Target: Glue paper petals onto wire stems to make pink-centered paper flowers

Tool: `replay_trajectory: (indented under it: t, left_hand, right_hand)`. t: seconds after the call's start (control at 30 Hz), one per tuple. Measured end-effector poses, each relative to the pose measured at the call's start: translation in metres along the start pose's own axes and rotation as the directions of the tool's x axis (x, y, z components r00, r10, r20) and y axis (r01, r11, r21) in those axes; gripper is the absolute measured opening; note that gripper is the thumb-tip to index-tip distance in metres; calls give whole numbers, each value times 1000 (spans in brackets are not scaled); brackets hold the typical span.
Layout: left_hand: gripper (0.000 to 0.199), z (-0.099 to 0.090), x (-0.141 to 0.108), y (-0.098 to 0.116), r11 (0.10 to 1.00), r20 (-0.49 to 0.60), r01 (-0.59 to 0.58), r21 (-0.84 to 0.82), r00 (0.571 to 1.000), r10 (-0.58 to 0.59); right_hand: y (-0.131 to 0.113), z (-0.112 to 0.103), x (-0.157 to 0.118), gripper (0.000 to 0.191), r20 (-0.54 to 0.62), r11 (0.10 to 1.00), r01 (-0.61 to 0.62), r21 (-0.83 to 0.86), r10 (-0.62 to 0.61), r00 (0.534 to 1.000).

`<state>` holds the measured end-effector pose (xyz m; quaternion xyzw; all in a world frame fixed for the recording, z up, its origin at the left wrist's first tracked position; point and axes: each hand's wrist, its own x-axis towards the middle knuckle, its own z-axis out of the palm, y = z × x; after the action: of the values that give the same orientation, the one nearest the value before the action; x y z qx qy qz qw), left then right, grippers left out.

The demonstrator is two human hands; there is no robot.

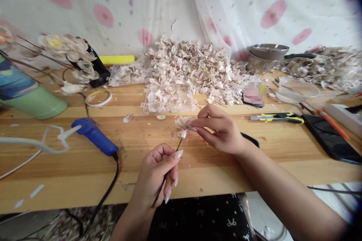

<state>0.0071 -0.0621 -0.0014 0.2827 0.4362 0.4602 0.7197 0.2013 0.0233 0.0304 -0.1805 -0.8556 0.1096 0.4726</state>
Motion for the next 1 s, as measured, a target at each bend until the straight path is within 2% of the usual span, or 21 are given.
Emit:
replay_trajectory:
  t: [0.13, 0.4, 0.57, 0.87, 1.0]
  left_hand:
    - [45, 0, 0, 0, 1000, -2, 3, -11, 1000, -3]
    - [45, 1, -2, -2, 1000, -17, -11, 13, 1000, 12]
    - [44, 1, -2, -3, 999, -62, -38, 32, 997, 40]
    - [45, 1, -2, 2, 999, 7, 0, -35, 1000, 0]
    - [50, 4, -2, 6, 997, 12, 34, -64, 999, -34]
  right_hand:
    - [-2, -1, 1, 11, -32, 999, -10, 51, 12, 999]
    - [-1, -2, 0, 15, 21, 1000, 18, -1, -18, 1000]
    - [-3, -4, 1, 13, -21, 999, 31, 15, -31, 999]
    - [-2, -2, 0, 13, -15, 999, 5, 54, -4, 1000]
    - [-3, -3, 0, 12, -47, 995, -1, 96, 6, 999]
